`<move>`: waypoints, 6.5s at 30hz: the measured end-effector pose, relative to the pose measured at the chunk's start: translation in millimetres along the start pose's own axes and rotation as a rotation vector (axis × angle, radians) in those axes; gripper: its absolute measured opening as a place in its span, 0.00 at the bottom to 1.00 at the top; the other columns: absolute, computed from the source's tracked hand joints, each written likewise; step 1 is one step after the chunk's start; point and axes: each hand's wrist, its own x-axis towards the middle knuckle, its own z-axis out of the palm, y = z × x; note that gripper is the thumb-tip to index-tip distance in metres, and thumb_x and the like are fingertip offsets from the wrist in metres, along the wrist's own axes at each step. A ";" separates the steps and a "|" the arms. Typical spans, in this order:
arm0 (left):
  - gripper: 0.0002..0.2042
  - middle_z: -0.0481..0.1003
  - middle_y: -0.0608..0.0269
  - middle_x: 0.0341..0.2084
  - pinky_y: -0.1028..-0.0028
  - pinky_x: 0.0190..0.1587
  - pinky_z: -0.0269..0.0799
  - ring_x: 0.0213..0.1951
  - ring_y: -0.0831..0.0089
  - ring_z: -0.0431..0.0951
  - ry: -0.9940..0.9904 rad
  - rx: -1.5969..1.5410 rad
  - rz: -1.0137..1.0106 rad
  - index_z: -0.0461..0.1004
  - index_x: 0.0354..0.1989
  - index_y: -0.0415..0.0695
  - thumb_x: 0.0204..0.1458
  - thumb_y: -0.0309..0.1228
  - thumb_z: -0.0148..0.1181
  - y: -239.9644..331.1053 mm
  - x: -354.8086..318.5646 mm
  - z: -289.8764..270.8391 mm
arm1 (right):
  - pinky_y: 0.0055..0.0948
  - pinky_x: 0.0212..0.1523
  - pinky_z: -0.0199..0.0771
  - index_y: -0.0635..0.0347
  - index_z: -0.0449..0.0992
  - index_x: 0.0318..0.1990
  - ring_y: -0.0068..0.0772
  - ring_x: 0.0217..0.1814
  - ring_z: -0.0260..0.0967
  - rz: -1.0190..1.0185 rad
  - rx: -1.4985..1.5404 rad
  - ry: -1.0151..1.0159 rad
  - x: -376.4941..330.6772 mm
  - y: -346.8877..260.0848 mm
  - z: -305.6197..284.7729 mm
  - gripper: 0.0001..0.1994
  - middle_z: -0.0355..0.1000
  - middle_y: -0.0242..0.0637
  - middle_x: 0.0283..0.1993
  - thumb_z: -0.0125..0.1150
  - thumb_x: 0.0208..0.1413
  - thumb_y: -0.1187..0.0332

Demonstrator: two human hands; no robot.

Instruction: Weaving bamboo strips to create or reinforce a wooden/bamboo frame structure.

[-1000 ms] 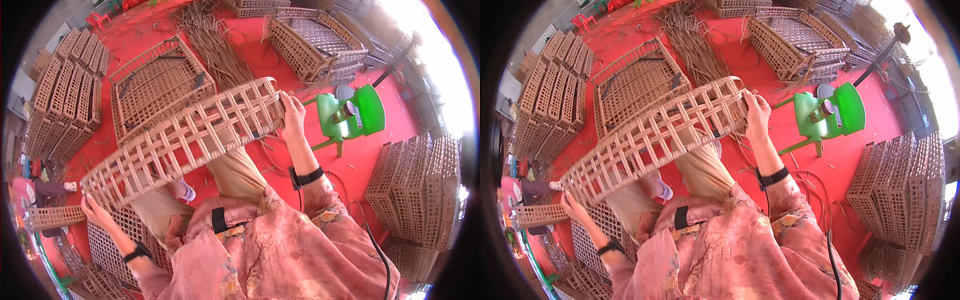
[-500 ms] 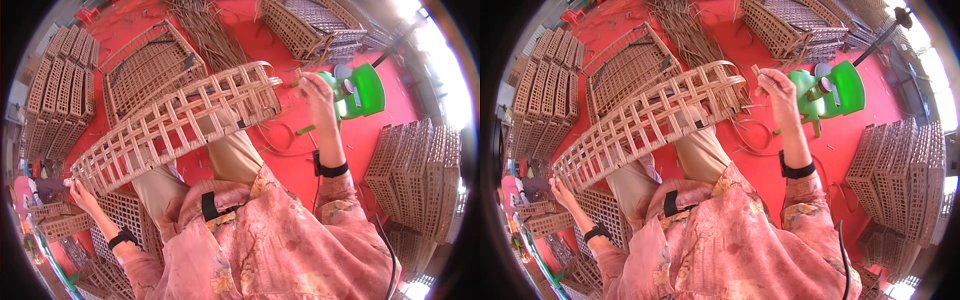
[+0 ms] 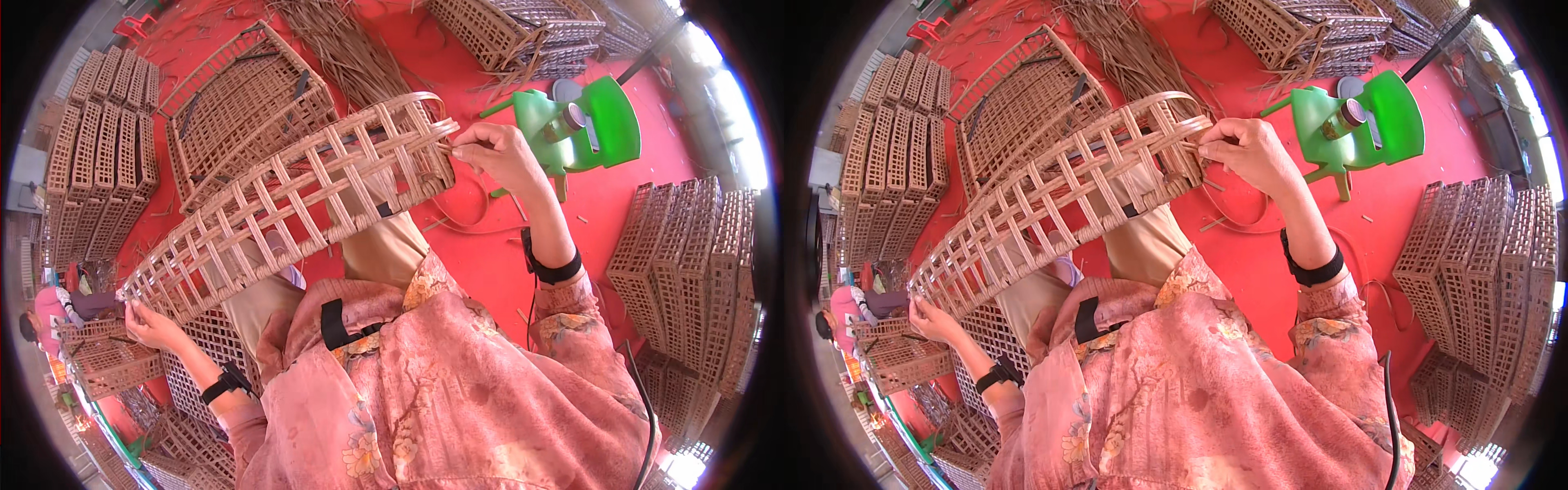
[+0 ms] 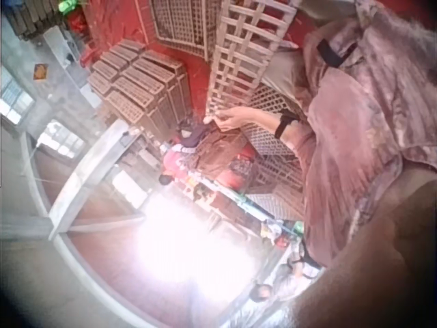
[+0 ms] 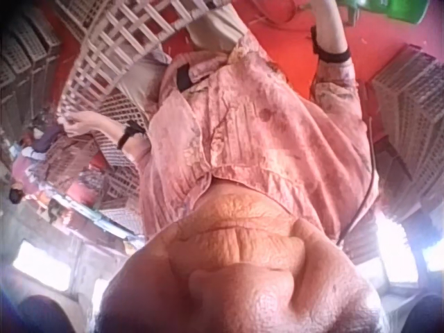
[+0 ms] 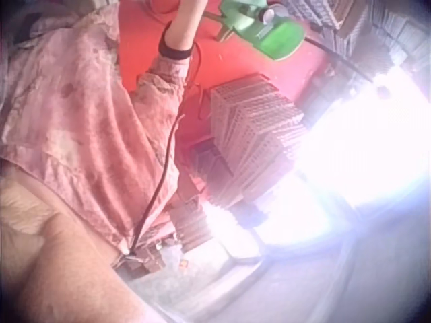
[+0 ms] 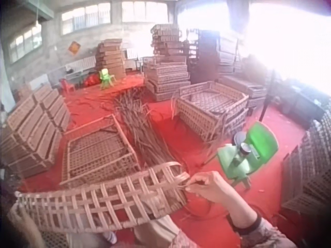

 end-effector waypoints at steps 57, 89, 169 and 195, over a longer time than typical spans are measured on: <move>0.07 0.72 0.64 0.29 0.69 0.28 0.74 0.27 0.67 0.78 -0.862 -0.639 0.792 0.80 0.34 0.45 0.46 0.22 0.66 333.0 -182.9 1.3 | 0.20 0.23 0.68 0.63 0.81 0.33 0.14 0.24 0.59 0.077 -0.100 -0.197 -17.7 18.4 -47.2 0.09 0.65 0.22 0.22 0.65 0.58 0.65; 0.06 0.75 0.71 0.23 0.83 0.26 0.68 0.24 0.89 0.72 -1.089 -0.914 0.222 0.73 0.38 0.40 0.55 0.19 0.63 311.2 -177.5 -9.1 | 0.21 0.23 0.59 0.63 0.81 0.33 0.13 0.24 0.58 0.029 -0.027 -0.227 -15.9 24.0 -19.3 0.08 0.64 0.22 0.21 0.66 0.56 0.67; 0.08 0.70 0.61 0.32 0.64 0.38 0.72 0.38 0.61 0.75 -0.828 -0.123 0.630 0.74 0.36 0.41 0.46 0.20 0.60 191.5 -106.9 -50.6 | 0.21 0.33 0.64 0.64 0.77 0.30 0.17 0.29 0.61 -0.027 -0.068 -0.274 -10.3 26.8 -13.8 0.04 0.67 0.25 0.26 0.65 0.53 0.74; 0.15 0.80 0.57 0.34 0.70 0.33 0.74 0.30 0.69 0.80 -1.418 -0.495 0.098 0.66 0.50 0.43 0.54 0.20 0.52 150.3 -66.7 -41.3 | 0.18 0.33 0.65 0.64 0.80 0.35 0.15 0.30 0.64 0.050 -0.076 -0.034 -33.3 27.5 5.6 0.02 0.71 0.24 0.27 0.63 0.57 0.76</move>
